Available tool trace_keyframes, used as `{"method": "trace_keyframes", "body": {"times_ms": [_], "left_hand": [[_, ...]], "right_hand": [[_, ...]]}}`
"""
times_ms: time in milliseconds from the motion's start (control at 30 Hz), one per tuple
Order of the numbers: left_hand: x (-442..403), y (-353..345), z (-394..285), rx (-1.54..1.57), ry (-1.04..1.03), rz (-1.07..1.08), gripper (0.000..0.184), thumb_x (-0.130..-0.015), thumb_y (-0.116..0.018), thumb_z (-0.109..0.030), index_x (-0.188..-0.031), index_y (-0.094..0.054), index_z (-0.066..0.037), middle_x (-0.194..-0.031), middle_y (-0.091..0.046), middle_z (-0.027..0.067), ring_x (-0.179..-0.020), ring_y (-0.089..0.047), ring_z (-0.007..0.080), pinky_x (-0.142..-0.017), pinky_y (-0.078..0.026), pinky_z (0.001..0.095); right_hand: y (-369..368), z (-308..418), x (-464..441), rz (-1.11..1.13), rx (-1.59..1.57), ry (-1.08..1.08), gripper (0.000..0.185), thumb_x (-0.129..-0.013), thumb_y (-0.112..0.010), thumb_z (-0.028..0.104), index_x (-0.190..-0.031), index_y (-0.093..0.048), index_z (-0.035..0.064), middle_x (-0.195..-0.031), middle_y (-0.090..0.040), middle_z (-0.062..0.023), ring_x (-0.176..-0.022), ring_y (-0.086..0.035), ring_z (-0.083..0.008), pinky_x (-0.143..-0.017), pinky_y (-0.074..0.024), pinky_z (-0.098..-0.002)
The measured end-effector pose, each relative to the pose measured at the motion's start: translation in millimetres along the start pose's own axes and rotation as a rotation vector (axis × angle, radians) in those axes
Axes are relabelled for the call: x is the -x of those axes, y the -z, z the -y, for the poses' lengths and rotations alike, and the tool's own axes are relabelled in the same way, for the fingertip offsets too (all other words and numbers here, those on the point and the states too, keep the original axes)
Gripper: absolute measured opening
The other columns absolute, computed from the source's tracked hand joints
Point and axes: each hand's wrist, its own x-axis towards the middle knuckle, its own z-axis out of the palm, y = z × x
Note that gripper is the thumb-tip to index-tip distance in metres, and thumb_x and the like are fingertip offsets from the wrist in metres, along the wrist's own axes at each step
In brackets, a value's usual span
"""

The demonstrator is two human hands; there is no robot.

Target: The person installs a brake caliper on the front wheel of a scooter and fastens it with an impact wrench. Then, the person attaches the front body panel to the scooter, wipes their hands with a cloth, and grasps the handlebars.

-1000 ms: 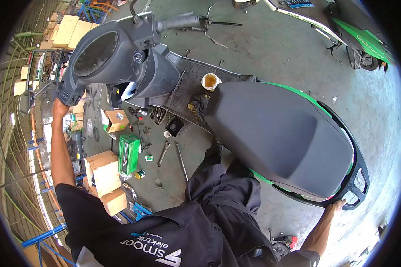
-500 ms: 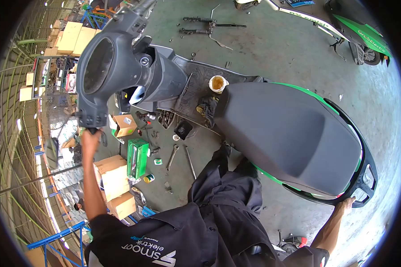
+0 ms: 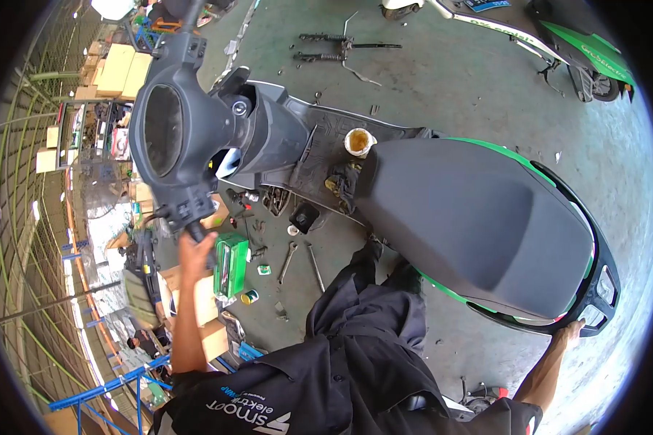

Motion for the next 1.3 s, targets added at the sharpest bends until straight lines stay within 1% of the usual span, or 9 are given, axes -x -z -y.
{"method": "trace_keyframes", "body": {"times_ms": [100,133,167,233,300,600,1133,1233,1300], "left_hand": [[-47,88,38,-0.24,0.262,0.061,0.019,-0.078,-0.071,-0.014,-0.087,-0.059,-0.003,-0.069,-0.06,0.0037,-0.054,-0.057,0.0129,-0.047,-0.048,0.0334],[-55,98,-12,-0.316,0.384,0.048,0.018,-0.076,-0.07,-0.014,-0.083,-0.059,-0.002,-0.067,-0.06,0.0057,-0.053,-0.058,0.0159,-0.048,-0.049,0.0347],[-75,119,-1,-0.446,0.286,-0.03,0.02,-0.074,-0.072,-0.016,-0.082,-0.061,-0.002,-0.068,-0.061,0.0072,-0.053,-0.059,0.0167,-0.049,-0.049,0.0349],[-132,168,47,-0.705,-0.023,-0.12,0.038,-0.071,-0.078,-0.018,-0.101,-0.069,0.004,-0.088,-0.072,0.0236,-0.079,-0.072,0.0378,-0.07,-0.055,0.0435],[-174,189,26,-0.942,-0.028,-0.147,0.041,-0.073,-0.079,-0.025,-0.1,-0.069,0.005,-0.099,-0.069,0.0309,-0.096,-0.066,0.0469,-0.081,-0.053,0.0488],[-181,184,-14,-0.866,-0.36,-0.102,0.03,-0.077,-0.072,-0.019,-0.099,-0.071,0.002,-0.097,-0.067,0.0319,-0.098,-0.064,0.0492,-0.081,-0.052,0.0511],[-165,167,-3,-1.022,-0.06,-0.308,0.039,-0.078,-0.071,-0.029,-0.099,-0.07,0.004,-0.094,-0.068,0.0325,-0.094,-0.064,0.0515,-0.081,-0.051,0.0543],[-126,144,4,-0.932,-0.004,-0.31,0.042,-0.077,-0.075,-0.031,-0.098,-0.07,0.005,-0.094,-0.067,0.0333,-0.094,-0.063,0.052,-0.079,-0.051,0.053],[-97,123,18,-0.851,-0.02,-0.323,0.042,-0.077,-0.078,-0.03,-0.097,-0.07,0.006,-0.092,-0.067,0.0331,-0.089,-0.065,0.0516,-0.076,-0.051,0.0523]], "right_hand": [[4,1,3,0.045,0.005,0.029,0.091,-0.089,-0.048,0.072,-0.116,-0.066,-0.0129,-0.116,-0.07,-0.0199,-0.109,-0.065,-0.0314,-0.101,-0.0446,-0.037],[2,1,0,0.064,-0.025,-0.002,0.092,-0.089,-0.048,0.072,-0.116,-0.066,-0.013,-0.116,-0.07,-0.0198,-0.109,-0.065,-0.0313,-0.101,-0.0446,-0.0368],[0,-2,-7,0.081,-0.055,-0.034,0.092,-0.088,-0.047,0.073,-0.116,-0.066,-0.0131,-0.116,-0.07,-0.0198,-0.109,-0.065,-0.0312,-0.101,-0.0446,-0.0367],[-1,-4,-9,0.073,-0.07,-0.05,0.093,-0.089,-0.046,0.073,-0.116,-0.066,-0.0133,-0.118,-0.07,-0.02,-0.111,-0.065,-0.0308,-0.102,-0.0446,-0.0366],[1,0,-8,0.042,-0.041,-0.044,0.09,-0.088,-0.052,0.068,-0.117,-0.064,-0.0156,-0.116,-0.07,-0.0192,-0.11,-0.064,-0.0302,-0.102,-0.0423,-0.0353],[-7,-25,-50,0.051,0.163,0.112,0.086,-0.091,-0.038,0.071,-0.119,-0.069,-0.0049,-0.12,-0.069,-0.0229,-0.114,-0.063,-0.0322,-0.103,-0.0417,-0.0365],[-12,-16,-47,0.032,-0.052,-0.036,0.091,-0.084,-0.055,0.071,-0.115,-0.066,-0.014,-0.119,-0.069,-0.0214,-0.111,-0.064,-0.0307,-0.103,-0.043,-0.0353],[-28,-38,-112,0.071,0.068,0.151,0.089,-0.084,-0.056,0.07,-0.114,-0.067,-0.0128,-0.117,-0.07,-0.0206,-0.11,-0.064,-0.0306,-0.103,-0.0428,-0.0363],[-19,-35,-83,0.142,0.198,0.193,0.064,-0.098,-0.028,0.054,-0.149,-0.047,0.0207,-0.133,-0.063,-0.0186,-0.12,-0.06,-0.0336,-0.107,-0.0388,-0.0393]]}}
